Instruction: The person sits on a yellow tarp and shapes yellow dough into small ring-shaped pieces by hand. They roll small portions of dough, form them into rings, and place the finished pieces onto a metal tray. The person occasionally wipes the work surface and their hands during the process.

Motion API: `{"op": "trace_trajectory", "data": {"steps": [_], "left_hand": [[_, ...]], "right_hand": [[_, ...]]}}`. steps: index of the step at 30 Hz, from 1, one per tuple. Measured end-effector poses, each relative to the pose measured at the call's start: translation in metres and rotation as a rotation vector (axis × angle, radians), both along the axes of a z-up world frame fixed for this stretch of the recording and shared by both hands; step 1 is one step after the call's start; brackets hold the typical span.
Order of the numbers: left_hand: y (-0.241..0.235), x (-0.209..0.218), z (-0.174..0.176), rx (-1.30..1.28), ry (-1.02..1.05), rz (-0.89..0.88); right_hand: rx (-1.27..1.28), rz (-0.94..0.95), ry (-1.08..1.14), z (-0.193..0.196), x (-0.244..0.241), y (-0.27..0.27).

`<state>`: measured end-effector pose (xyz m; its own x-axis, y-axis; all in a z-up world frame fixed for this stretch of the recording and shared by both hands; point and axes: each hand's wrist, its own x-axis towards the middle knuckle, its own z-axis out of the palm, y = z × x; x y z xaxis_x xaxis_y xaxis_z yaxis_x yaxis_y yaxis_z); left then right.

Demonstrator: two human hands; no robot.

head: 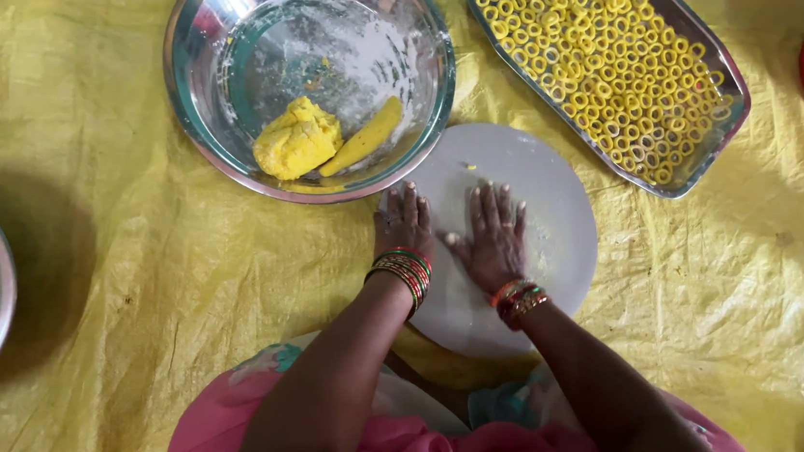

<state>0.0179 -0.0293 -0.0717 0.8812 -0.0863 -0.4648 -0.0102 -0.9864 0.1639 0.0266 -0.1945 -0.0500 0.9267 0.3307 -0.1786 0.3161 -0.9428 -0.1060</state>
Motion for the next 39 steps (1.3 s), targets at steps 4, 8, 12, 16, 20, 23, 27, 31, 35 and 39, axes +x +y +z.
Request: {"op": "trace_trajectory", "data": {"steps": [4, 8, 12, 16, 20, 23, 27, 31, 35, 39], "left_hand": [[-0.003, -0.002, 0.024, 0.018, -0.077, 0.006], [-0.001, -0.003, 0.045, -0.02, 0.175, -0.089], [-0.003, -0.003, 0.046, -0.025, 0.024, -0.066], [-0.002, -0.005, 0.048, -0.084, 0.07, -0.021], [0.01, -0.012, 0.06, -0.111, 0.177, -0.049], [0.019, -0.01, 0.068, -0.142, 0.17, -0.066], [0.023, -0.012, 0.073, -0.112, 0.218, -0.102], [0.016, -0.01, 0.076, -0.096, 0.256, -0.089], [0.008, -0.009, 0.074, -0.109, 0.275, -0.068], [0.007, -0.008, 0.077, -0.128, 0.263, -0.069]], "right_hand": [[-0.085, -0.187, -0.183, -0.004, 0.042, -0.015], [0.11, -0.353, -0.188, -0.003, 0.076, -0.033], [0.052, -0.229, -0.228, -0.01, 0.084, -0.045], [0.006, -0.123, -0.186, -0.006, 0.066, -0.038], [-0.033, 0.021, -0.067, 0.008, 0.013, -0.006], [0.034, 0.198, 0.034, 0.024, -0.022, 0.005], [-0.249, 0.207, 0.183, 0.033, 0.003, -0.017], [0.036, 0.213, -0.071, 0.029, 0.056, -0.06], [0.026, 0.222, -0.108, 0.019, 0.084, -0.082], [0.044, 0.231, -0.131, 0.024, 0.093, -0.092]]}}
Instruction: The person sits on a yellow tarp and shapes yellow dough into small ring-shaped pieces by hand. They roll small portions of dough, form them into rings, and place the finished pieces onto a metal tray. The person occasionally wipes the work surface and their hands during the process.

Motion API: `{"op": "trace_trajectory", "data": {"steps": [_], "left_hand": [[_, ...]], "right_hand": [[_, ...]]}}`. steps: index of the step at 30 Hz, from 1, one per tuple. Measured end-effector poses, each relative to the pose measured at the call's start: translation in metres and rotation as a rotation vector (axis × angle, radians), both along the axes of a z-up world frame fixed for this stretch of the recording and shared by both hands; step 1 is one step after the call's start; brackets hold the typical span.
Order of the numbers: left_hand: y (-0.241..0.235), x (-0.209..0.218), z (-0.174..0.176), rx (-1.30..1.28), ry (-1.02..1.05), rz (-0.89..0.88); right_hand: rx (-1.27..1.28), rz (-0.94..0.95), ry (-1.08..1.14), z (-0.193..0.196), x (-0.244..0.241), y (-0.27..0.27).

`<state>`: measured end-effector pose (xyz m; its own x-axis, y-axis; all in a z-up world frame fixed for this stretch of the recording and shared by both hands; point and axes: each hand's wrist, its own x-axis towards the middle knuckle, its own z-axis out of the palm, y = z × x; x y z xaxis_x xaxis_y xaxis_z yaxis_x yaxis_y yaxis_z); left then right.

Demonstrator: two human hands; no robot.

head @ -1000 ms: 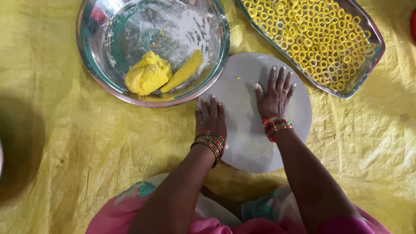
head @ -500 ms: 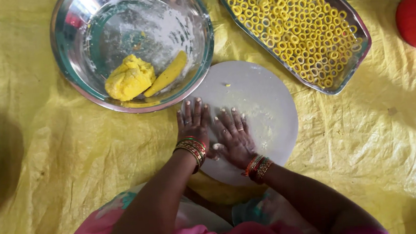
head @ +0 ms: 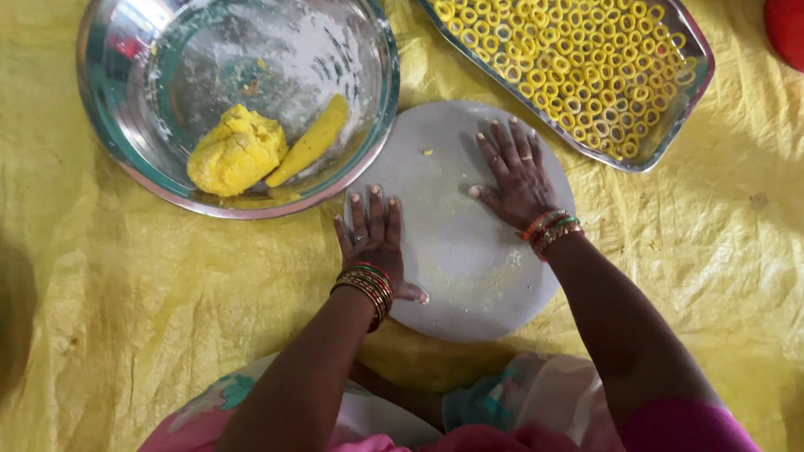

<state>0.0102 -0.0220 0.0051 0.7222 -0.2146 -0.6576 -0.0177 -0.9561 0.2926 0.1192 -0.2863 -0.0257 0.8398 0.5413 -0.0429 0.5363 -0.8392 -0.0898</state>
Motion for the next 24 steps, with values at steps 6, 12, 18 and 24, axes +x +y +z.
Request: {"op": "trace_trajectory", "data": {"steps": [6, 12, 18, 24], "left_hand": [[0.005, -0.002, -0.003, -0.049, -0.066, 0.055], [0.009, 0.002, -0.001, -0.033, -0.077, 0.042], [0.008, 0.001, 0.001, -0.032, -0.046, 0.031], [0.006, 0.003, -0.004, -0.03, -0.027, 0.03]], "right_hand": [[-0.273, -0.054, 0.21, -0.001, -0.04, 0.04], [-0.028, 0.103, 0.176, -0.008, -0.1, 0.096], [-0.154, -0.063, -0.01, 0.007, -0.025, 0.011], [-0.134, -0.075, 0.019, 0.006, -0.025, -0.001]]}}
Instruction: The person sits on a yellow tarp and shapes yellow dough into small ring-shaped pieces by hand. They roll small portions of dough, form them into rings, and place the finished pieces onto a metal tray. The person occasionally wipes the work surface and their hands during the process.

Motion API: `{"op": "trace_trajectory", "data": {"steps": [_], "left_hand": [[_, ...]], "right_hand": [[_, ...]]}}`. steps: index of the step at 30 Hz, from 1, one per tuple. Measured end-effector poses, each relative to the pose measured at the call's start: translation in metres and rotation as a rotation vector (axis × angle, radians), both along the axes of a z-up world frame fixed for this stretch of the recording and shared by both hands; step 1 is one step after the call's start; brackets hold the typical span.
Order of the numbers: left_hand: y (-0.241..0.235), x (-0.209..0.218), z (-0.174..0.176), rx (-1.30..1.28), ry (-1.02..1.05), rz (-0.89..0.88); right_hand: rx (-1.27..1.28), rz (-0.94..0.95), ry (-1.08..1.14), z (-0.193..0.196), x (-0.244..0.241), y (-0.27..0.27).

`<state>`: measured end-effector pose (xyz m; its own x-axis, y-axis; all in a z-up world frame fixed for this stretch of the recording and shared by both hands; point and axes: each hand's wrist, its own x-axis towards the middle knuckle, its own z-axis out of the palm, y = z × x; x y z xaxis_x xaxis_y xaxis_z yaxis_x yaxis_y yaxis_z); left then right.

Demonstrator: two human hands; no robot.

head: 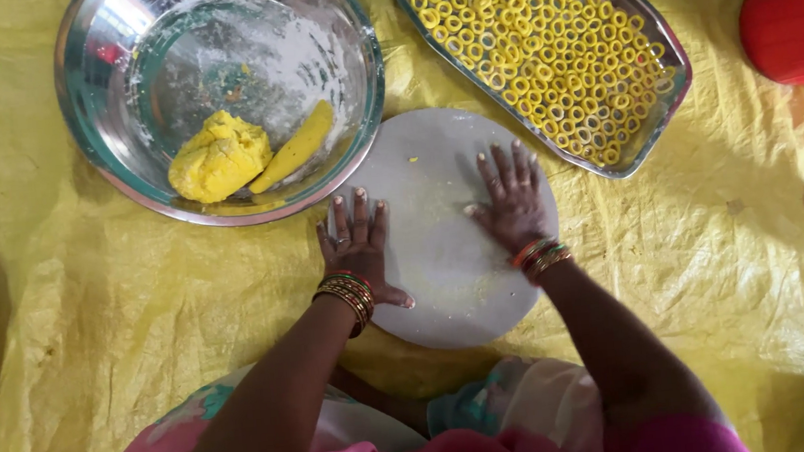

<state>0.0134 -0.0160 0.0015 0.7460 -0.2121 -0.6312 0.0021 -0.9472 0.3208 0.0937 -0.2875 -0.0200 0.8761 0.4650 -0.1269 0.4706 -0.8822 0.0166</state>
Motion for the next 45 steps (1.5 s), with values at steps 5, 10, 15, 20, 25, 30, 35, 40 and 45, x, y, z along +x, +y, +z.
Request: {"op": "trace_trajectory", "data": {"steps": [5, 10, 15, 20, 25, 30, 35, 40, 45], "left_hand": [[-0.003, -0.006, -0.016, -0.004, -0.093, 0.026], [0.003, -0.007, -0.019, 0.019, -0.045, -0.059], [0.005, -0.007, -0.001, 0.004, -0.024, -0.029], [0.007, -0.007, 0.007, -0.008, -0.017, -0.024], [0.003, -0.009, 0.005, -0.015, -0.05, 0.001], [0.005, -0.005, 0.002, -0.029, -0.065, -0.001], [0.007, -0.007, 0.0, -0.024, -0.051, -0.021], [0.005, -0.008, -0.001, -0.02, -0.056, -0.01], [0.004, -0.008, -0.001, -0.019, -0.069, -0.01]], "right_hand": [[0.039, 0.155, 0.235, -0.007, -0.071, 0.078], [0.002, 0.185, 0.232, -0.016, -0.085, 0.082], [0.036, 0.163, -0.062, -0.015, -0.028, -0.001], [0.081, 0.123, -0.114, -0.011, -0.011, -0.031], [-0.032, 0.12, -0.022, -0.019, -0.059, 0.016], [0.038, 0.174, 0.081, -0.019, -0.081, 0.045], [-0.234, 0.03, 0.07, 0.001, -0.043, 0.01], [-0.076, 0.014, -0.028, 0.002, -0.048, 0.002], [0.034, 0.249, 0.144, -0.013, -0.092, 0.062]]}}
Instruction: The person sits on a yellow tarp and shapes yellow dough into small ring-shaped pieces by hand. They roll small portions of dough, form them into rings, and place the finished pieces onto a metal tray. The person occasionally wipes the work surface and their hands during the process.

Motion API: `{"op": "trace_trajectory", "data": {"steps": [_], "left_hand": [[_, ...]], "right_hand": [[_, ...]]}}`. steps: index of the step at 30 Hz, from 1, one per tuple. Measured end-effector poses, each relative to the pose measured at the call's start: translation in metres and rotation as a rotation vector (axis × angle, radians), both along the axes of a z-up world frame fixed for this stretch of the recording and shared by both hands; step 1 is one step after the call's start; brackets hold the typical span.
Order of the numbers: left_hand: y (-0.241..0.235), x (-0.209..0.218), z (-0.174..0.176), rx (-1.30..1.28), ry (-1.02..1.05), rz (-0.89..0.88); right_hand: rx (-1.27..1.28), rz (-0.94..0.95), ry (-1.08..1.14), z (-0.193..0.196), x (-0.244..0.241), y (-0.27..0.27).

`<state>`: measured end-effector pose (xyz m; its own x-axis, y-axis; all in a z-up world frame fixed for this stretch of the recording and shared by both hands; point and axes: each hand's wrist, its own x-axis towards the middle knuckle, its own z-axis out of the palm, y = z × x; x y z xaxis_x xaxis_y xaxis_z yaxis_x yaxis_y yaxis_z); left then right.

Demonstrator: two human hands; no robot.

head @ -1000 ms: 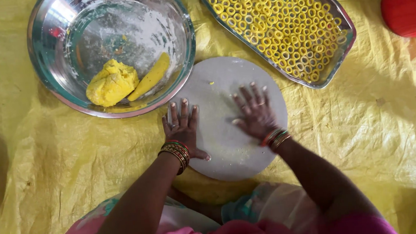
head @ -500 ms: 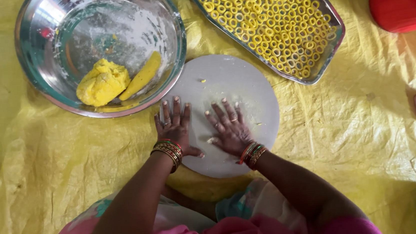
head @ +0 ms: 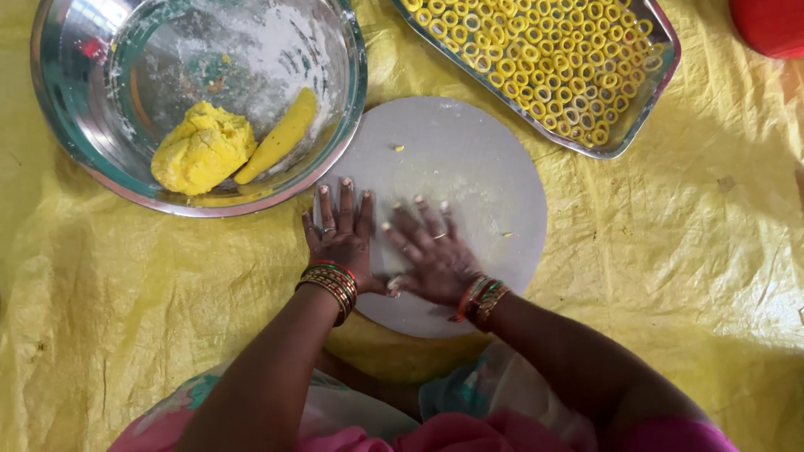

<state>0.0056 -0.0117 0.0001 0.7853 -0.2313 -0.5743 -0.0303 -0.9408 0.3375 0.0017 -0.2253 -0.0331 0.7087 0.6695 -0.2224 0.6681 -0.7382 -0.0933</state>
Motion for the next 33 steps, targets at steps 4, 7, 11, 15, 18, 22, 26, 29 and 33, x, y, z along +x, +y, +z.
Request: {"op": "trace_trajectory", "data": {"steps": [4, 7, 11, 15, 18, 22, 26, 29, 33], "left_hand": [[0.002, 0.0, -0.002, -0.013, 0.004, -0.019], [0.002, 0.0, 0.001, -0.002, 0.024, -0.022], [-0.003, 0.001, 0.002, 0.016, 0.03, -0.021], [-0.003, 0.003, 0.002, 0.009, 0.033, -0.026], [-0.001, 0.002, 0.002, -0.005, 0.012, -0.023], [-0.002, 0.0, 0.004, -0.02, 0.022, -0.022], [-0.004, 0.003, 0.003, -0.019, 0.033, -0.014], [-0.005, 0.003, 0.003, -0.025, 0.034, -0.008], [-0.004, 0.003, 0.004, -0.036, 0.019, -0.012]], "right_hand": [[-0.144, -0.082, -0.027, 0.009, 0.025, -0.006], [-0.15, -0.347, -0.139, 0.022, 0.076, -0.035], [-0.049, -0.315, -0.229, 0.022, 0.085, -0.046], [-0.114, -0.23, -0.122, 0.005, 0.054, -0.002], [-0.101, -0.182, -0.083, -0.001, 0.066, 0.012], [0.087, -0.381, -0.24, 0.005, 0.117, -0.007], [0.026, -0.374, -0.236, 0.002, 0.116, -0.001], [-0.068, -0.274, -0.206, 0.001, 0.094, 0.023], [-0.095, -0.244, -0.103, 0.006, 0.099, 0.031]]}}
